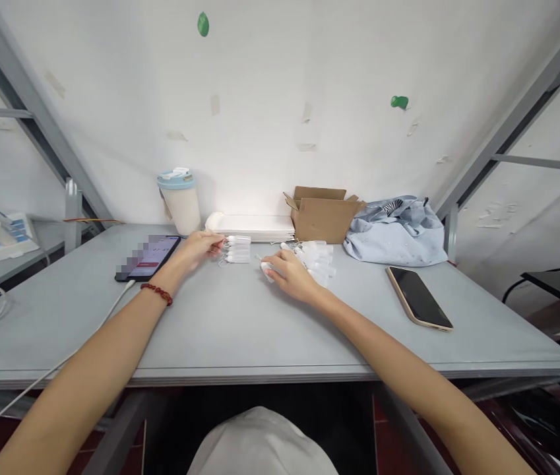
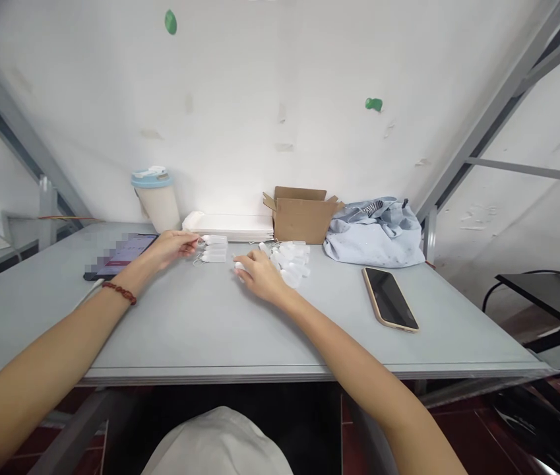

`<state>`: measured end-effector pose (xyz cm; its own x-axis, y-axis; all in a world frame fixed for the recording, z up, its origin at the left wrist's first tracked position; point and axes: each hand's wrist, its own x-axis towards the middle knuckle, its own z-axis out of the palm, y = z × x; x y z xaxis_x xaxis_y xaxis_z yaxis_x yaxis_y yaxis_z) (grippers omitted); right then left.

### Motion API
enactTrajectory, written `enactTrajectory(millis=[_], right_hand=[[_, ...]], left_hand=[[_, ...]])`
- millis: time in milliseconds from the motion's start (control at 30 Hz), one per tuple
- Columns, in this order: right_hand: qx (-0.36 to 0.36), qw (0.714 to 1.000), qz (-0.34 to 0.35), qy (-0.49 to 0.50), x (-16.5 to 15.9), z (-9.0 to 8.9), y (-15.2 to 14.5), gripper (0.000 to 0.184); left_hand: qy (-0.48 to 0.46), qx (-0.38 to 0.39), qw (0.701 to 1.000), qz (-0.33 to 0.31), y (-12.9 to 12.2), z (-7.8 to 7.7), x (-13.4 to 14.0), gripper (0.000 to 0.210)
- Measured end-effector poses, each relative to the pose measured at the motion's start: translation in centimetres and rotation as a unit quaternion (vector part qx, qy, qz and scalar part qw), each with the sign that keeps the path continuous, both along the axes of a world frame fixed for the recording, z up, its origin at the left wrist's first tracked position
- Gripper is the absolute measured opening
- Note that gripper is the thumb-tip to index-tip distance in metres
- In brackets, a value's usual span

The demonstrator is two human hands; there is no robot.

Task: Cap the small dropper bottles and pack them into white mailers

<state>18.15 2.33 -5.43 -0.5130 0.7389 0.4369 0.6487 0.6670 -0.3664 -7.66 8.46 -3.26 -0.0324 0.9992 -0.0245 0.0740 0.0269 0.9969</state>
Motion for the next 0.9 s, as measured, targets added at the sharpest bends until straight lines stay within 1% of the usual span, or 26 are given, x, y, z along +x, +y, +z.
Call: enactTrajectory(millis=[133, 233, 467, 600, 733, 900], right_hand=[[-0.007, 0.998, 0.010, -0.056, -0.1, -0.2, -0.1, 0.033], [-0.027, 0.996, 0.008, -0.079, -0.1, 0.0, -0.3, 0.033], [-0.052, 0.994, 0.011, -0.093, 0.0, 0.2, -0.5, 0.029], [-0.048, 0.995, 0.018, -0.087, 0.1, -0.1, -0.2, 0.027], [-0.040, 0.996, 0.018, -0.074, 0.1, -0.4, 0.0, 0.023], [-0.031, 0.997, 0.004, -0.068, 0.2, 0.0, 0.1, 0.022]], left_hand=[[0.010, -0.008, 1.000, -0.010, 0.3, -1.1, 0.3, 0.018], [0.006, -0.009, 1.000, -0.013, 0.4, -1.3, 0.5, 0.017], [-0.029, -0.003, 0.999, 0.023, -0.1, -0.9, 0.9, 0.017], [-0.033, -0.009, 0.999, 0.033, -0.3, -0.8, 1.2, 0.020], [-0.035, -0.012, 0.998, 0.055, -0.3, -0.7, 1.2, 0.016], [-0.008, 0.022, 0.996, 0.088, -0.4, -0.4, 1.4, 0.013]])
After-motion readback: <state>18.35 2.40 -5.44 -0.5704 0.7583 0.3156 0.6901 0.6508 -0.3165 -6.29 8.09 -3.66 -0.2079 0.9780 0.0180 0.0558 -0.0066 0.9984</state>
